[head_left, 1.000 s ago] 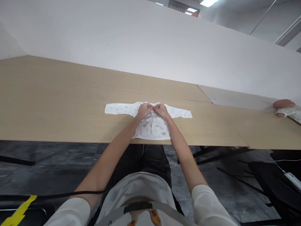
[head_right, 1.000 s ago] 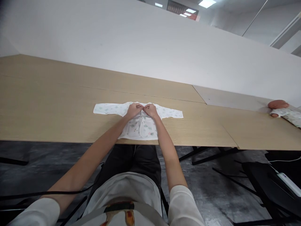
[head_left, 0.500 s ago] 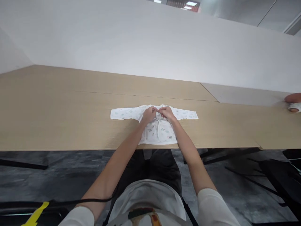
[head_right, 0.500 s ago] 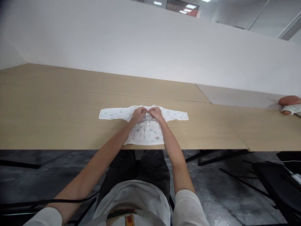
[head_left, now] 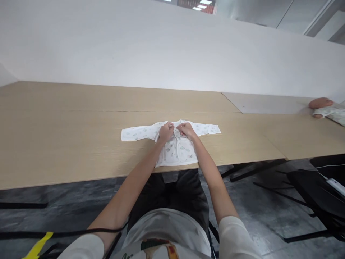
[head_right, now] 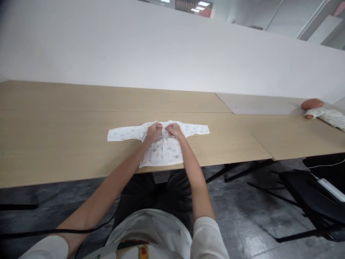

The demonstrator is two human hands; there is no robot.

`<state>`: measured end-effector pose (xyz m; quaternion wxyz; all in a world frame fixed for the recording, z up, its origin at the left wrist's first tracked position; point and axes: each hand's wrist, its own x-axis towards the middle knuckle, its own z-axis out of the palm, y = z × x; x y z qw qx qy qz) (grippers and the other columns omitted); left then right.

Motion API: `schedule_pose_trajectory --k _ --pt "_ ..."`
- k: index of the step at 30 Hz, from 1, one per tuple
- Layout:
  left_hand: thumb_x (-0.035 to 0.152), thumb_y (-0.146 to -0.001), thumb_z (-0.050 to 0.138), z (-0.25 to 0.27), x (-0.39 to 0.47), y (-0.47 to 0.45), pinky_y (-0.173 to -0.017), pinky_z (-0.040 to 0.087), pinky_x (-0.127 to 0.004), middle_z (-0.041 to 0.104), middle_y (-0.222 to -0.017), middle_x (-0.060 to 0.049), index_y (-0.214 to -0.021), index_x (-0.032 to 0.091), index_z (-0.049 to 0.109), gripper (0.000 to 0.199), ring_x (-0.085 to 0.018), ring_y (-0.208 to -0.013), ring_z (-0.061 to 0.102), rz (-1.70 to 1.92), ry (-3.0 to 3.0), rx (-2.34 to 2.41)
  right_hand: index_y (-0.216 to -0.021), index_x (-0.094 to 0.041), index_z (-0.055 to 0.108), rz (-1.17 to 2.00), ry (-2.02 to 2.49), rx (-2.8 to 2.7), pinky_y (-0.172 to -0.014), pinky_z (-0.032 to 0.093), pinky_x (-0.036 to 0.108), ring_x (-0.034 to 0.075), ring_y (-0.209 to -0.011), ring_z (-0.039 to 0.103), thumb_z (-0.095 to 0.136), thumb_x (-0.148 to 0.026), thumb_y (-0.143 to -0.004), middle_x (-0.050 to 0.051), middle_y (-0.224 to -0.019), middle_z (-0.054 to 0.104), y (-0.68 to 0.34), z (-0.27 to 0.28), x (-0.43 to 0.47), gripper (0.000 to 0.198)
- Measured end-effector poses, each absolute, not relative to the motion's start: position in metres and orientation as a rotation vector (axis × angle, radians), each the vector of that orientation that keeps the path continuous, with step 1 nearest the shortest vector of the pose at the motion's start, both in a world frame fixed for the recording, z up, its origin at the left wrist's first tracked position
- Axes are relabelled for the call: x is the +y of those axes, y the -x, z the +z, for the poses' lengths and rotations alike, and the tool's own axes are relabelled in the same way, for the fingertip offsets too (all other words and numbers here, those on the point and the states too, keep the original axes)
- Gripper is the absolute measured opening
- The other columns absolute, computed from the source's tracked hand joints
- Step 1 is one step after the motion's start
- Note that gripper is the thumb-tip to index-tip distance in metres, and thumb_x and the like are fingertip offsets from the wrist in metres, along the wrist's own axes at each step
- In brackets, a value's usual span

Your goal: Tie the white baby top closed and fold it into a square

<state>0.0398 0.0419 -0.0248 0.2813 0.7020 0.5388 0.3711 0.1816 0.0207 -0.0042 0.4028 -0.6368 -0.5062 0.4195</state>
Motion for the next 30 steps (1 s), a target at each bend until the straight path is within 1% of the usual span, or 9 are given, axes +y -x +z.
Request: schedule_pose_trajectory --k 2,5,9,14,16,20,24,27,30 --pt "0.021 -0.082 0.050 -0.025 0.043 -0.039 -0.080 0.045 -0.026 0.071 -0.090 -0.004 -0.099 0.017 0.063 0.023 -0.017 -0.086 0.064 0.988 -1.892 1.448 -0.066 -0.015 0.055 1.131 1.625 -1.369 -0.036 0.033 0.016 0.006 -0.037 0.043 0.061 -0.016 -0.076 -0.005 -0.044 0.047 -0.186 -0.001 0.018 0.012" --pt "0.016 -0.078 0.048 -0.022 0.042 -0.036 -0.078 0.045 -0.026 0.070 -0.088 -0.004 -0.100 0.016 0.063 0.027 -0.017 -0.083 0.063 0.981 -1.932 1.408 -0.055 -0.015 0.051 1.199 1.708 -1.587 -0.036 0.035 0.018 0.006 -0.035 0.043 0.065 -0.027 -0.078 -0.003 -0.042 0.048 -0.189 0.007 0.014 0.030" --pt "0.012 -0.071 0.046 -0.012 0.038 -0.026 -0.076 0.046 -0.025 0.069 -0.082 -0.003 -0.096 0.015 0.065 0.031 -0.016 -0.080 0.062 0.908 -1.981 1.347 -0.052 -0.015 0.051 1.136 1.802 -1.818 -0.037 0.036 0.018 0.007 -0.036 0.046 0.073 -0.038 -0.072 -0.002 -0.041 0.050 -0.188 0.015 0.008 0.037" --pt "0.015 -0.069 0.044 -0.004 0.028 -0.017 -0.074 0.046 -0.026 0.069 -0.080 -0.004 -0.073 0.016 0.070 0.026 -0.018 -0.077 0.061 0.684 -2.178 1.348 -0.055 -0.016 0.051 1.019 1.851 -1.937 -0.041 0.038 0.018 0.008 -0.037 0.047 0.073 -0.036 -0.070 -0.001 -0.040 0.051 -0.182 0.019 0.005 0.034" --pt "0.016 -0.070 0.044 -0.004 0.026 -0.015 -0.076 0.046 -0.027 0.069 -0.081 -0.005 -0.069 0.017 0.071 0.027 -0.019 -0.079 0.060 0.619 -2.263 1.368 -0.056 -0.016 0.051 1.003 1.858 -1.968 -0.041 0.038 0.018 0.009 -0.038 0.048 0.074 -0.037 -0.069 -0.001 -0.041 0.052 -0.182 0.019 0.005 0.034" --pt "0.015 -0.071 0.044 -0.006 0.026 -0.013 -0.082 0.047 -0.027 0.070 -0.087 -0.005 -0.072 0.017 0.073 0.029 -0.020 -0.087 0.061 0.688 -2.289 1.368 -0.057 -0.016 0.052 0.919 1.858 -2.018 -0.042 0.038 0.020 0.011 -0.040 0.050 0.072 -0.046 -0.069 0.000 -0.043 0.051 -0.180 0.018 0.007 0.039" --pt "0.010 -0.070 0.043 -0.007 0.027 -0.015 -0.085 0.047 -0.028 0.071 -0.088 -0.004 -0.077 0.018 0.075 0.034 -0.019 -0.089 0.061 0.780 -2.271 1.411 -0.064 -0.016 0.054 0.821 1.880 -2.040 -0.045 0.037 0.020 0.011 -0.043 0.052 0.074 -0.049 -0.066 0.000 -0.046 0.053 -0.177 0.018 0.005 0.038" --pt "0.009 -0.069 0.045 -0.010 0.026 -0.019 -0.087 0.047 -0.032 0.070 -0.084 -0.006 -0.071 0.018 0.075 0.031 -0.022 -0.088 0.061 0.799 -2.334 1.499 -0.067 -0.017 0.056 0.699 1.926 -2.053 -0.047 0.036 0.020 0.011 -0.046 0.052 0.073 -0.048 -0.066 0.000 -0.048 0.055 -0.174 0.019 0.004 0.036" --pt "0.009 -0.069 0.047 -0.014 0.025 -0.022 -0.086 0.047 -0.035 0.069 -0.083 -0.008 -0.068 0.018 0.075 0.029 -0.024 -0.088 0.060 0.807 -2.383 1.530 -0.067 -0.016 0.057 0.716 1.922 -2.060 -0.047 0.036 0.020 0.011 -0.046 0.052 0.071 -0.041 -0.069 -0.001 -0.046 0.054 -0.175 0.017 0.005 0.029"
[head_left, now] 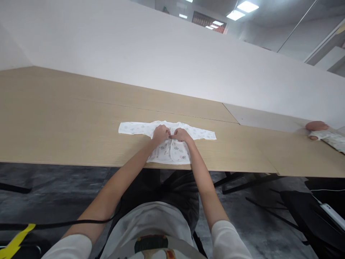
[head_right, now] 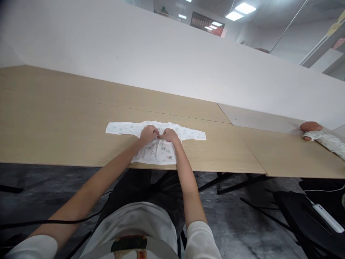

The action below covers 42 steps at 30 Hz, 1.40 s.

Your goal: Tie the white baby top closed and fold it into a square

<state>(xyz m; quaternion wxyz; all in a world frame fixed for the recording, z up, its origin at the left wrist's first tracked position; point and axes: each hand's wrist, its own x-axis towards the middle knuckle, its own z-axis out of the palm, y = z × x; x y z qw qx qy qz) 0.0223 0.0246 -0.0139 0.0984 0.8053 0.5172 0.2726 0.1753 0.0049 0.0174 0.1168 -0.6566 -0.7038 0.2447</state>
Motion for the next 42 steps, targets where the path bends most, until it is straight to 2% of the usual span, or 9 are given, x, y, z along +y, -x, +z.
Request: schedule_pose_trajectory --k 6,12,17,20,25,28,33,42 --pt "0.010 -0.073 0.044 -0.016 0.027 -0.024 -0.091 0.045 -0.035 0.069 -0.090 -0.007 -0.077 0.020 0.077 0.035 -0.021 -0.090 0.060 0.869 -2.415 1.409 -0.061 -0.015 0.054 0.942 1.845 -1.986 -0.040 0.034 0.018 0.010 -0.039 0.049 0.064 -0.023 -0.071 -0.002 -0.040 0.050 -0.184 0.014 0.011 0.017" --pt "0.024 -0.077 0.053 -0.011 0.024 -0.024 -0.084 0.047 -0.031 0.072 -0.088 -0.005 -0.082 0.020 0.077 0.025 -0.021 -0.086 0.063 0.834 -2.425 1.269 -0.056 -0.014 0.053 1.183 1.767 -1.834 -0.039 0.036 0.017 0.007 -0.037 0.047 0.059 -0.014 -0.076 -0.001 -0.042 0.053 -0.192 0.017 0.013 0.020" --pt "0.038 -0.079 0.056 -0.011 0.023 -0.022 -0.081 0.047 -0.029 0.072 -0.087 -0.005 -0.083 0.020 0.076 0.027 -0.021 -0.085 0.064 0.851 -2.418 1.191 -0.062 -0.013 0.057 1.320 1.660 -1.753 -0.040 0.036 0.016 0.007 -0.040 0.049 0.063 -0.012 -0.073 -0.003 -0.045 0.053 -0.199 0.018 0.014 0.012" --pt "0.034 -0.078 0.057 -0.013 0.023 -0.022 -0.083 0.047 -0.029 0.072 -0.087 -0.004 -0.082 0.020 0.075 0.023 -0.020 -0.086 0.064 0.868 -2.405 1.150 -0.058 -0.014 0.055 1.292 1.655 -1.777 -0.039 0.034 0.017 0.007 -0.037 0.044 0.057 -0.011 -0.072 -0.004 -0.041 0.049 -0.200 0.022 0.012 0.015" --pt "0.023 -0.072 0.058 -0.015 0.024 -0.024 -0.084 0.048 -0.029 0.071 -0.090 -0.003 -0.084 0.019 0.074 0.020 -0.019 -0.086 0.064 0.828 -2.342 1.125 -0.045 -0.016 0.043 1.148 1.683 -1.825 -0.038 0.027 0.018 0.005 -0.035 0.036 0.052 -0.006 -0.066 -0.005 -0.035 0.040 -0.200 0.026 0.005 0.025" --pt "0.021 -0.071 0.058 -0.015 0.025 -0.025 -0.082 0.048 -0.028 0.071 -0.088 -0.003 -0.084 0.018 0.074 0.020 -0.018 -0.084 0.064 0.838 -2.272 1.115 -0.047 -0.015 0.048 1.181 1.650 -1.797 -0.040 0.030 0.017 0.006 -0.038 0.041 0.053 -0.006 -0.064 -0.004 -0.038 0.044 -0.201 0.024 0.005 0.020" --pt "0.022 -0.071 0.059 -0.016 0.026 -0.026 -0.076 0.049 -0.026 0.071 -0.085 -0.003 -0.083 0.017 0.074 0.020 -0.017 -0.080 0.064 0.863 -2.148 1.105 -0.064 -0.012 0.061 1.329 1.546 -1.637 -0.045 0.040 0.018 0.007 -0.042 0.047 0.062 -0.009 -0.063 -0.002 -0.047 0.055 -0.204 0.022 0.009 0.003" --pt "0.022 -0.068 0.058 -0.019 0.031 -0.027 -0.068 0.047 -0.025 0.072 -0.080 -0.002 -0.077 0.017 0.073 0.019 -0.017 -0.076 0.064 0.881 -1.982 1.131 -0.066 -0.011 0.064 1.413 1.491 -1.631 -0.048 0.043 0.019 0.007 -0.045 0.049 0.060 -0.009 -0.061 -0.001 -0.052 0.059 -0.201 0.030 0.002 0.007"
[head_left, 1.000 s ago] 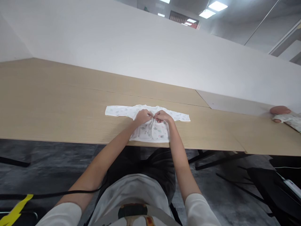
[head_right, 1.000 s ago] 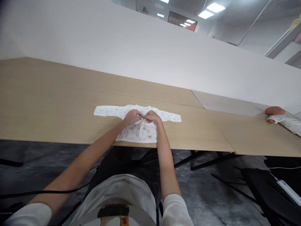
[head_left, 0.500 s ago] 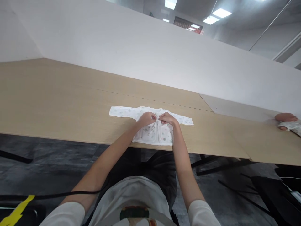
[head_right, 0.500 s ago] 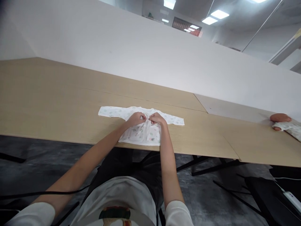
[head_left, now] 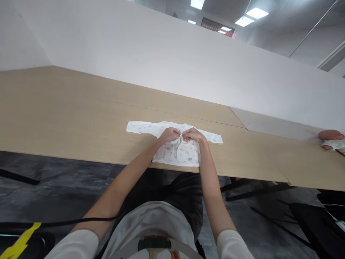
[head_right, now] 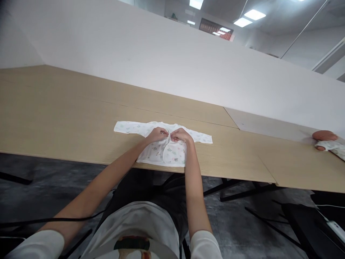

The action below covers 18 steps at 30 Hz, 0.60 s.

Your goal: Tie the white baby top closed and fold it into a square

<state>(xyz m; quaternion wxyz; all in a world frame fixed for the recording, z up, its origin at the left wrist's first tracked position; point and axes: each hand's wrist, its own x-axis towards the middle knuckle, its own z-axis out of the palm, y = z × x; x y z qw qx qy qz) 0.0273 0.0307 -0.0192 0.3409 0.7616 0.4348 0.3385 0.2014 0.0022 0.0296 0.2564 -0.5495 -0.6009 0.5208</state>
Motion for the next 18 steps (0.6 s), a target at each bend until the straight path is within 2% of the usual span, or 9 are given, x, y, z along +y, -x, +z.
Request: schedule_pose_trajectory --k 6,11,18 --pt "0.025 -0.069 0.056 -0.015 0.027 -0.026 -0.067 0.047 -0.024 0.071 -0.078 -0.003 -0.076 0.015 0.072 0.020 -0.018 -0.076 0.064 0.879 -1.947 1.150 -0.058 -0.011 0.062 1.315 1.489 -1.680 -0.044 0.039 0.019 0.006 -0.042 0.045 0.064 -0.011 -0.062 -0.002 -0.047 0.054 -0.193 0.031 -0.003 0.004" --pt "0.028 -0.073 0.054 -0.015 0.027 -0.025 -0.068 0.047 -0.025 0.071 -0.078 -0.004 -0.078 0.015 0.072 0.023 -0.017 -0.074 0.063 0.874 -2.054 1.152 -0.057 -0.010 0.062 1.286 1.558 -1.690 -0.047 0.043 0.019 0.007 -0.043 0.048 0.064 -0.012 -0.065 0.000 -0.048 0.056 -0.191 0.027 0.001 0.009" --pt "0.023 -0.074 0.050 -0.009 0.022 -0.023 -0.068 0.044 -0.026 0.070 -0.076 -0.006 -0.072 0.016 0.071 0.022 -0.018 -0.071 0.061 0.761 -2.267 1.381 -0.061 -0.011 0.062 1.361 1.582 -1.620 -0.046 0.047 0.020 0.010 -0.043 0.053 0.060 -0.008 -0.067 0.001 -0.049 0.058 -0.196 0.024 0.007 0.007"
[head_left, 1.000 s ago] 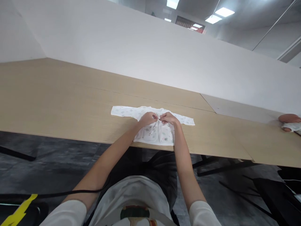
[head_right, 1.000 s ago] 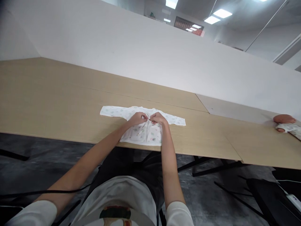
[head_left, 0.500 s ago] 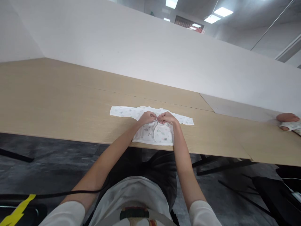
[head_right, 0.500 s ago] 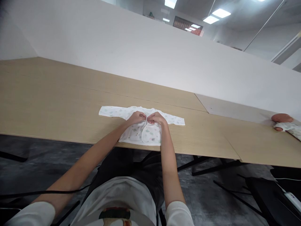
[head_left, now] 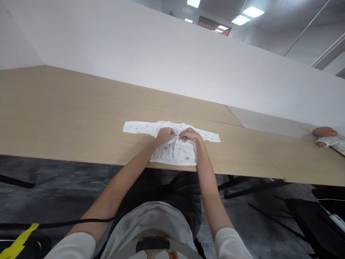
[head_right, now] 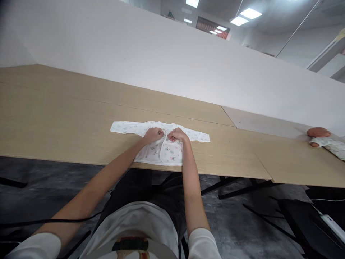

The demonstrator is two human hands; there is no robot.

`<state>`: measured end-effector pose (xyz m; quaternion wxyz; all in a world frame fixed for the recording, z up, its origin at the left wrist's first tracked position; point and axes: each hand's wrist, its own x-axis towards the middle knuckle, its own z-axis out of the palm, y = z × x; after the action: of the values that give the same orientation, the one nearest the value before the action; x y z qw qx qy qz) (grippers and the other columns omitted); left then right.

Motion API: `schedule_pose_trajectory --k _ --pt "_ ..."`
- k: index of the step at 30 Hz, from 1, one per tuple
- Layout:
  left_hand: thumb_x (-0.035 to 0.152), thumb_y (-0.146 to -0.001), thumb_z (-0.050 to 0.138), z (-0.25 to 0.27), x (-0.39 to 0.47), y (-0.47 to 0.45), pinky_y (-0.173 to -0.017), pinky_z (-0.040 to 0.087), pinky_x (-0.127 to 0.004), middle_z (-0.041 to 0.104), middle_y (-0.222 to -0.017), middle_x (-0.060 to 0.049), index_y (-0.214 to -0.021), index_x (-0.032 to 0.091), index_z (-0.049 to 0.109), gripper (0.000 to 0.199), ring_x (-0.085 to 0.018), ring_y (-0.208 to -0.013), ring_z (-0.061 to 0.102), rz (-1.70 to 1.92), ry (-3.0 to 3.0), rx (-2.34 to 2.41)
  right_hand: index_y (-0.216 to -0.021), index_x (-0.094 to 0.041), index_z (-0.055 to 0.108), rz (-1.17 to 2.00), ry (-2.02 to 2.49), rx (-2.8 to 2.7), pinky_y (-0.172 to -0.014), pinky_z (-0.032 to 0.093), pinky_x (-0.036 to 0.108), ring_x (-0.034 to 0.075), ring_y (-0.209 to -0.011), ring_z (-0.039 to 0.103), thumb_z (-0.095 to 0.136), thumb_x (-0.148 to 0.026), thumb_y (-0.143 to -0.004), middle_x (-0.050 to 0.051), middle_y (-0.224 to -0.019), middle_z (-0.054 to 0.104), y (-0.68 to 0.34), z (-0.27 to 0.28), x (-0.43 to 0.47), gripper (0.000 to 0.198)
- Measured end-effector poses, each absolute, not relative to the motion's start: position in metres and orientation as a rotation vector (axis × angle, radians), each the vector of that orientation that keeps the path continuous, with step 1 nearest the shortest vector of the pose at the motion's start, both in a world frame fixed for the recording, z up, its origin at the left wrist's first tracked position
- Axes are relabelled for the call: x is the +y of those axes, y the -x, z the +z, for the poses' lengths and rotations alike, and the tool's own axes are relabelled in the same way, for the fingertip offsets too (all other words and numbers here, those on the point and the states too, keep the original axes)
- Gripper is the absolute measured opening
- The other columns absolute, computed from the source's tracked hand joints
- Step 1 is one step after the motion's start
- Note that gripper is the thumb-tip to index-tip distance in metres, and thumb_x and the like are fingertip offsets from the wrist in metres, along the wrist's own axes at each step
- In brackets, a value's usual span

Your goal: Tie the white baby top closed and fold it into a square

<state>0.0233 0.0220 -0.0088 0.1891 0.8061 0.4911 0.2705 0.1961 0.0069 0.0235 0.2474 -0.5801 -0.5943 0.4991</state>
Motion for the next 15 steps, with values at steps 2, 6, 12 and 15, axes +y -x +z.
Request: schedule_pose_trajectory --k 2,6,12,15 --pt "0.025 -0.075 0.050 -0.0077 0.0212 -0.0228 -0.067 0.044 -0.026 0.070 -0.076 -0.005 -0.073 0.017 0.071 0.022 -0.018 -0.070 0.061 0.747 -2.249 1.312 -0.061 -0.011 0.062 1.364 1.586 -1.610 -0.046 0.048 0.021 0.010 -0.044 0.054 0.061 -0.009 -0.067 0.001 -0.049 0.059 -0.1972 0.0208 0.0091 0.006" --pt "0.032 -0.076 0.053 -0.0099 0.0222 -0.0223 -0.066 0.045 -0.026 0.071 -0.080 -0.004 -0.079 0.018 0.072 0.024 -0.018 -0.073 0.062 0.766 -2.198 1.179 -0.061 -0.011 0.062 1.371 1.573 -1.604 -0.047 0.048 0.020 0.009 -0.043 0.054 0.061 -0.008 -0.067 0.002 -0.051 0.060 -0.1989 0.0137 0.0144 0.007" --pt "0.029 -0.075 0.055 -0.0118 0.0244 -0.0217 -0.065 0.044 -0.026 0.070 -0.078 -0.002 -0.077 0.019 0.072 0.020 -0.018 -0.073 0.062 0.703 -2.213 1.249 -0.062 -0.011 0.061 1.392 1.570 -1.587 -0.046 0.047 0.019 0.009 -0.043 0.052 0.060 -0.007 -0.068 0.001 -0.051 0.059 -0.1975 0.0173 0.0118 0.007" --pt "0.027 -0.075 0.055 -0.0085 0.0227 -0.0204 -0.067 0.044 -0.026 0.070 -0.079 -0.003 -0.078 0.019 0.072 0.019 -0.018 -0.073 0.062 0.683 -2.275 1.271 -0.060 -0.011 0.060 1.351 1.607 -1.614 -0.046 0.047 0.020 0.009 -0.043 0.053 0.060 -0.008 -0.069 0.001 -0.049 0.058 -0.1951 0.0216 0.0078 0.009"
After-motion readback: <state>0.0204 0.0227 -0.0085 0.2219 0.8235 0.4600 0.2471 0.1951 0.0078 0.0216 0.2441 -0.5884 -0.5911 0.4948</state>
